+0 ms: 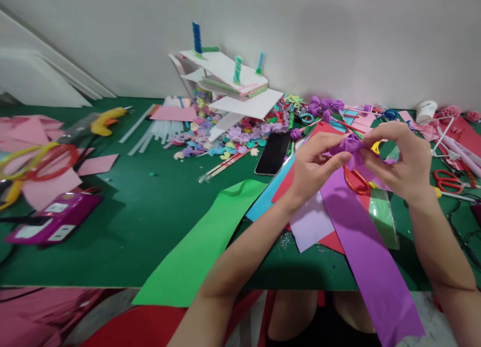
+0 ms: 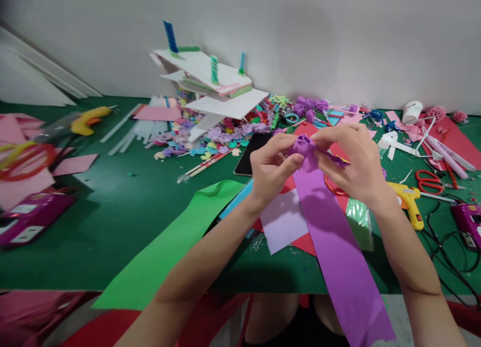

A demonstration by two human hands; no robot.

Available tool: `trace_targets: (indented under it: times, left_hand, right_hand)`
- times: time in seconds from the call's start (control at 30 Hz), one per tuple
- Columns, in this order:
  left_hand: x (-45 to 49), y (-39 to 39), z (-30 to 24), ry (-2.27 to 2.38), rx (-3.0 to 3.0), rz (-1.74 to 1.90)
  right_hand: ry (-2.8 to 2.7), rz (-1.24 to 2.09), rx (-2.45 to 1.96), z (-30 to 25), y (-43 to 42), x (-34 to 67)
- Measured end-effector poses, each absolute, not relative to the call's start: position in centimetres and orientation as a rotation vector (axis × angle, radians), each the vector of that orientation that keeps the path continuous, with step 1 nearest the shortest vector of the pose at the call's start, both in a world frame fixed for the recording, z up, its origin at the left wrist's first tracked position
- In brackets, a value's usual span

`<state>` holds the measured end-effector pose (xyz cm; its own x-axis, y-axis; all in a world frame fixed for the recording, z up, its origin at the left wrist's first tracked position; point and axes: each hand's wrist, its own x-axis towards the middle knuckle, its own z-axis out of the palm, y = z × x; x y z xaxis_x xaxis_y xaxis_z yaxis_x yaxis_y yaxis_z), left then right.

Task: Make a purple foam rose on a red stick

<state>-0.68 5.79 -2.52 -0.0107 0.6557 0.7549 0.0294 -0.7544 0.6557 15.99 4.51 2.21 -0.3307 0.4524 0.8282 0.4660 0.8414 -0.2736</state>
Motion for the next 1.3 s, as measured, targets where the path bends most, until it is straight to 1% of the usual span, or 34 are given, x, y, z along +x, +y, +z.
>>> trace_targets:
  times: [0.13,0.2,0.43,0.57,0.7,0.83,1.0,1.13,1.3]
  left_hand:
    - [-0.7,5.5,-2.2,0.753,1.829,1.805]
    - [-0.7,5.5,-2.0,0.768,1.828,1.809]
    - [-0.6,5.3,-2.3,0.785,1.598,1.836]
    - [-0.4,5.3,-2.2,0.676,1.488,1.903]
    - [-0.5,5.3,-2.0,0.646,1.513,1.829]
    - [-0.7,5.3,-2.3,0.635,1.654,1.709]
    - [-0.7,5.5,-2.7,0.660,1.821,1.742]
    - [-0.8,5.7,-2.8,0.596,1.941,1.781]
    - [-1.0,5.5,-2.6,0.576,1.817,1.704]
  right_hand:
    - [-1.946,-0.096,-0.603,1.7,5.0,15.8]
    - [-1.933,-0.077,-0.627,1.6,5.0,15.5]
    - [-1.901,0.276,-0.866,1.6,4.4,14.6]
    - [-1.910,0.365,-0.882,1.7,4.5,14.9]
    - [-1.996,0.332,-0.847,2.0,4.6,15.5]
    - [-2.065,0.218,-0.800,2.3,4.7,16.0]
    - [-2.052,0.100,-0.843,2.7,4.5,16.3]
    - [-2.027,0.118,-0.869,2.8,4.3,16.3]
    - [-2.027,0.227,-0.888,3.0,4.4,16.5]
